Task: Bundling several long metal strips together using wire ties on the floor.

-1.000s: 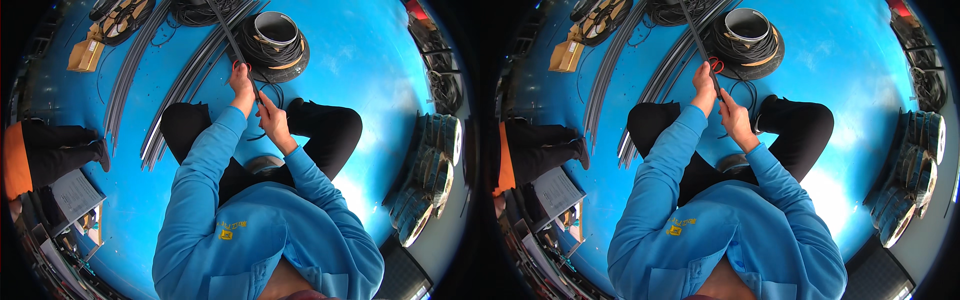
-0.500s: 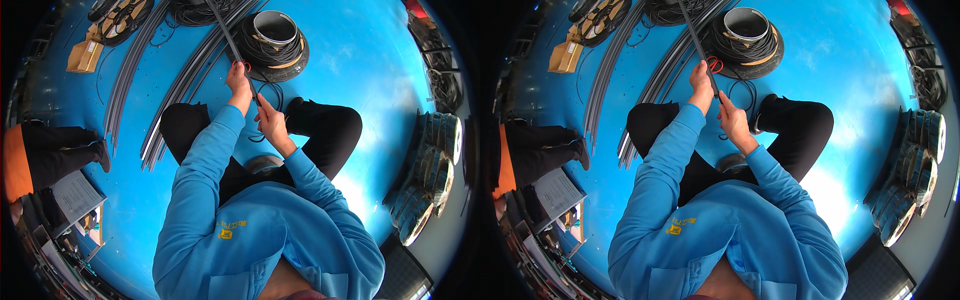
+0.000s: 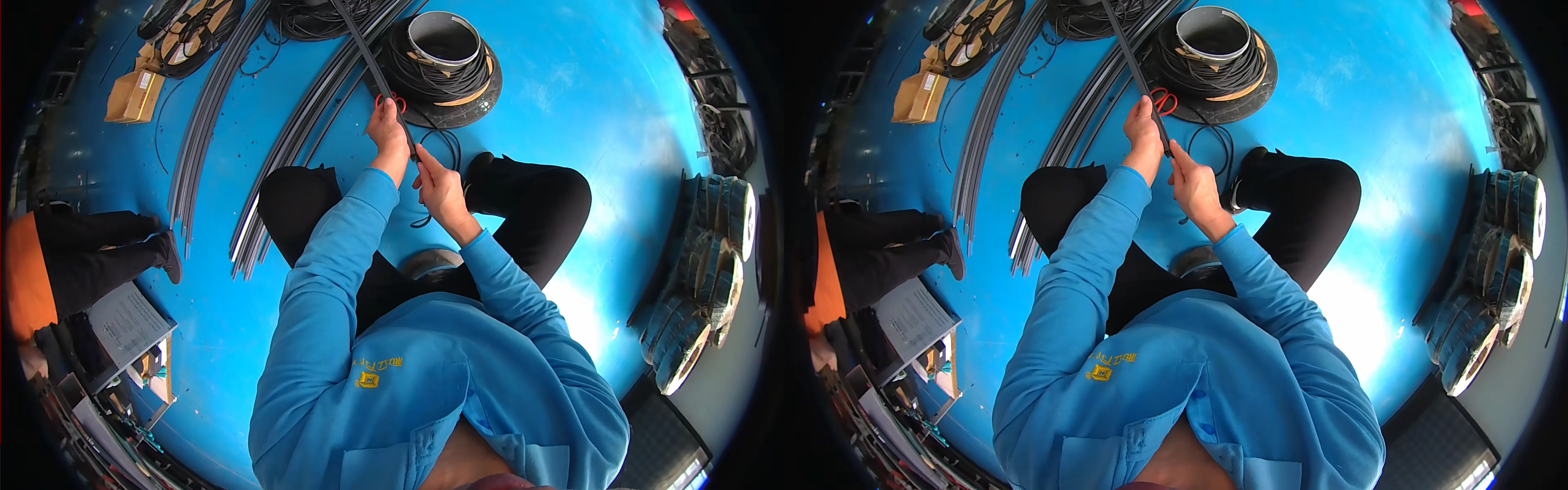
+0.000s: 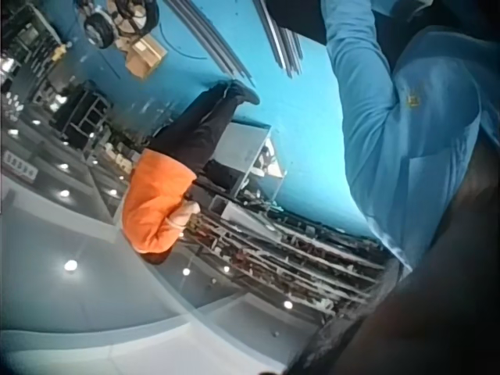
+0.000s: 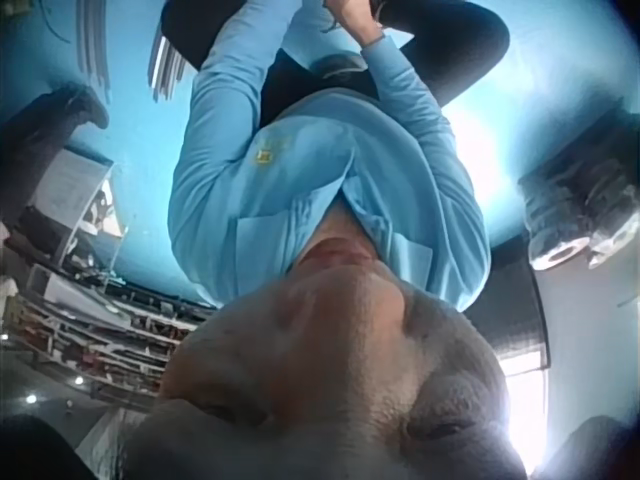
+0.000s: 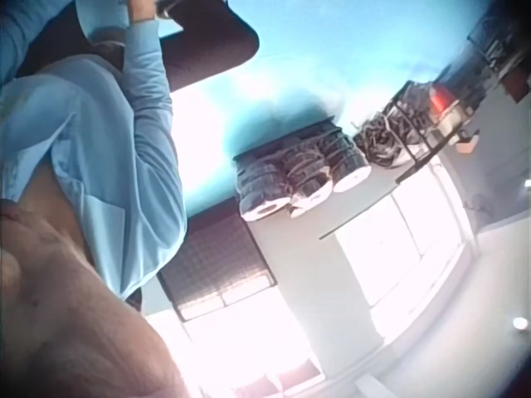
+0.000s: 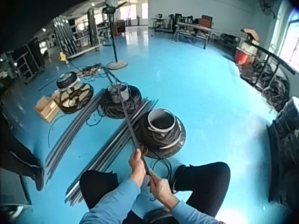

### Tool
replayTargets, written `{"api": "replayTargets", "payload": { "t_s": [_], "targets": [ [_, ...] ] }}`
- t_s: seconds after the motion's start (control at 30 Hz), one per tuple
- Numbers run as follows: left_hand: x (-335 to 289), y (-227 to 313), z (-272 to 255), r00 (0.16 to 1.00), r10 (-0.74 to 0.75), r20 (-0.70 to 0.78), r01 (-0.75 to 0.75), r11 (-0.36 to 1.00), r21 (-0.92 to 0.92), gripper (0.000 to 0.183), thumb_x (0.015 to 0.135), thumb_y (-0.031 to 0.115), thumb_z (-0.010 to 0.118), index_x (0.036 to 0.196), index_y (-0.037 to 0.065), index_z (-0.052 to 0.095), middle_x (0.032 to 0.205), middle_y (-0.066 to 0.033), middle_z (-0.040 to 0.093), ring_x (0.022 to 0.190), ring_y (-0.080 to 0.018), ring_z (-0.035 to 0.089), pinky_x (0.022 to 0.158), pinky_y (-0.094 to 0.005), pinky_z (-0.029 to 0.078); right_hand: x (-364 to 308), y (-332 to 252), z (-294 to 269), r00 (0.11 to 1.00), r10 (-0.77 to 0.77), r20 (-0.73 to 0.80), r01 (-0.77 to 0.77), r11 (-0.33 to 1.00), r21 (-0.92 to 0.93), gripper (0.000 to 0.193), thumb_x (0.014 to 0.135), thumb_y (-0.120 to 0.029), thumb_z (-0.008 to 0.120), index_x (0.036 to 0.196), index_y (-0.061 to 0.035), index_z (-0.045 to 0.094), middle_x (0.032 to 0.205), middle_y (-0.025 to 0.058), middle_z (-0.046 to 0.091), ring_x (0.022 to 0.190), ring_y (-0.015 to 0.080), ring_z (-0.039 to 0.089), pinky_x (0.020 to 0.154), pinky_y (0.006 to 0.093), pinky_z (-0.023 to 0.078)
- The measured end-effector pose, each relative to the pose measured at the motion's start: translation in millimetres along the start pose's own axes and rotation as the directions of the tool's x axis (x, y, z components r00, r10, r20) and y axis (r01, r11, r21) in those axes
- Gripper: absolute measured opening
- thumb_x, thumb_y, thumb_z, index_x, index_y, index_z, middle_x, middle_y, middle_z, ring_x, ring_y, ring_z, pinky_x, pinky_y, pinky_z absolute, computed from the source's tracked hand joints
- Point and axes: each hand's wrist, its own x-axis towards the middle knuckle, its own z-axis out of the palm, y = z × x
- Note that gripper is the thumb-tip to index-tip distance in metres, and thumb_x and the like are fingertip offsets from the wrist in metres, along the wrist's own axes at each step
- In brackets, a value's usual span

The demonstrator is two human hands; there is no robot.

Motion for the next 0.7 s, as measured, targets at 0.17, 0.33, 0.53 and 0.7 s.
{"api": "replayTargets", "payload": {
  "t_s": [0.17,0.33,0.53,0.7],
  "targets": [
    [-9,3,0,0.998,-0.057,0.03,0.057,0.998,0.008,0.024,0.09,0.02,0.053,0.099,-0.001,0.058,0.086,-0.0031,0.057,0.079,-0.01,0.049,0.074,-0.0212,0.039,10,-3,0,1.0,-0.01,-0.001,0.01,0.999,0.053,0.035,0.089,-0.006,0.047,0.123,0.0002,0.047,0.064,0.0074,0.057,0.045,0.014,0.049,0.045,0.0261,0.042],
    [-7,3,-2,0.998,-0.062,0.012,0.062,0.998,0.003,0.023,0.09,0.02,0.053,0.097,-0.001,0.059,0.084,-0.0026,0.056,0.078,-0.0096,0.049,0.073,-0.0212,0.039,-9,5,0,0.999,-0.032,0.007,0.032,0.999,-0.002,0.037,0.091,-0.006,0.045,0.127,-0.0013,0.045,0.065,0.0068,0.057,0.046,0.0103,0.047,0.043,0.0214,0.039],
    [-9,3,-2,0.999,-0.044,0.021,0.043,0.997,0.062,0.023,0.09,0.019,0.053,0.098,-0.001,0.059,0.085,-0.0027,0.057,0.079,-0.0097,0.049,0.074,-0.0209,0.039,3,3,-1,0.999,-0.009,0.042,0.009,1.0,0.008,0.036,0.09,-0.007,0.046,0.125,-0.0007,0.046,0.065,0.007,0.058,0.046,0.0134,0.05,0.045,0.0247,0.042],
    [-7,-1,-3,0.999,-0.045,0.0,0.045,0.999,0.015,0.023,0.089,0.019,0.054,0.099,-0.001,0.059,0.087,-0.0032,0.058,0.08,-0.0101,0.05,0.074,-0.0208,0.04,-6,11,1,1.0,-0.019,0.008,0.019,1.0,-0.008,0.036,0.091,-0.008,0.045,0.126,-0.0011,0.045,0.066,0.0071,0.058,0.047,0.0118,0.05,0.045,0.0223,0.042]
  ]
}}
